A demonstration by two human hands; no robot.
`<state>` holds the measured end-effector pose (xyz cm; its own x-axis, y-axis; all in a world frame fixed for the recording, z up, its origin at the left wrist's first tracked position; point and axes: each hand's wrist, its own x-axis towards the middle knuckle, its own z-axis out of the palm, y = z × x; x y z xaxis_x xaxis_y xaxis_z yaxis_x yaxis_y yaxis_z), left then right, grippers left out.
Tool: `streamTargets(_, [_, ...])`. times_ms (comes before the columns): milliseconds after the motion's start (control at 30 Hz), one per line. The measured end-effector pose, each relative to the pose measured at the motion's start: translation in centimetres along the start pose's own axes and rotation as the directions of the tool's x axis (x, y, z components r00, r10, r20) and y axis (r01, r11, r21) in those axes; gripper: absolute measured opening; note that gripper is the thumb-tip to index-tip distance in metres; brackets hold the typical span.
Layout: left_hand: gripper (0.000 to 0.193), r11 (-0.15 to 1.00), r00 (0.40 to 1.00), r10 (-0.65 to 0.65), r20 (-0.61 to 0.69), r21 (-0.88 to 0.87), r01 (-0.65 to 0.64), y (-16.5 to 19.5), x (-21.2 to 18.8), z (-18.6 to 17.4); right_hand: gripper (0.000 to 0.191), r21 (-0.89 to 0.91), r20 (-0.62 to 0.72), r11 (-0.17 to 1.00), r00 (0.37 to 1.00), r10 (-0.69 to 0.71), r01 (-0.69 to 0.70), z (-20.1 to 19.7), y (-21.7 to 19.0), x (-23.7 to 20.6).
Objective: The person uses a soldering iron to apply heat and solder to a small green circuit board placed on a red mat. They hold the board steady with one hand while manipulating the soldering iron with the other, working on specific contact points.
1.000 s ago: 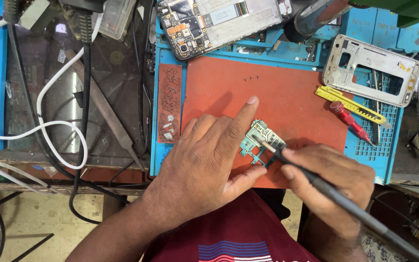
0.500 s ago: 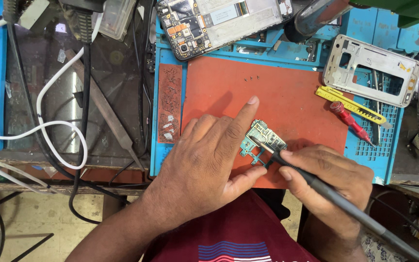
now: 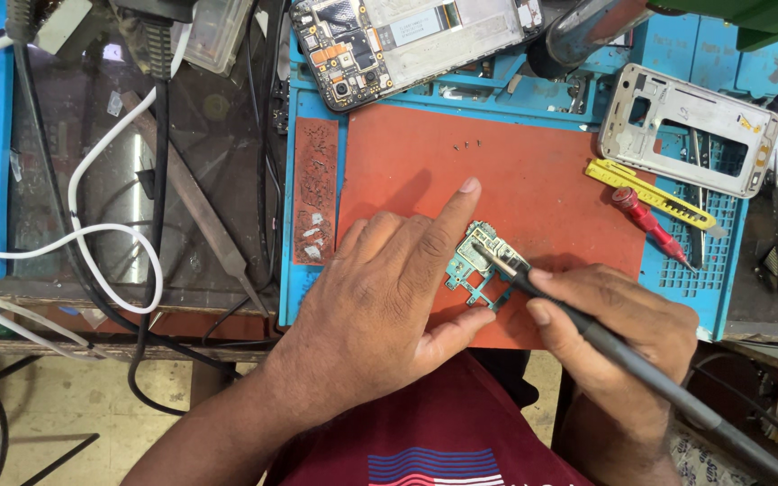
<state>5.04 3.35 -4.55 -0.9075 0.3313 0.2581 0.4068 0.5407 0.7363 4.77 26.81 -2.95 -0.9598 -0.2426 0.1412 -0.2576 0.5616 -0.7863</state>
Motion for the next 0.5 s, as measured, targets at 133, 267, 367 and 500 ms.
streamTargets(133, [0.099, 1.000, 1.000, 0.008, -0.009, -0.006, -0.008, -0.1, -0.1, 0.0, 0.031, 0.032, 0.034, 0.999, 0.999, -0.036, 0.035, -0.1, 0.1, -0.3])
streamTargets(267, [0.100, 1.000, 1.000, 0.009, -0.014, -0.011, -0.009, 0.0, -0.1, -0.1, 0.027, 0.077, -0.064, 0.997, 0.998, 0.010, -0.005, -0.4, 1.3, -1.4])
streamTargets(367, [0.102, 1.000, 1.000, 0.006, 0.001, -0.006, -0.006, 0.3, 0.0, -0.3, 0.021, 0.270, -0.130, 0.962, 0.989, 0.072, -0.035, -0.8, 3.1, -2.7])
streamTargets(500, [0.096, 0.996, 0.998, 0.051, -0.027, 0.072, -0.049, 0.9, 0.3, -0.4, 0.022, 0.627, -0.165, 0.778, 0.971, 0.176, -0.034, -1.2, 6.0, -3.9])
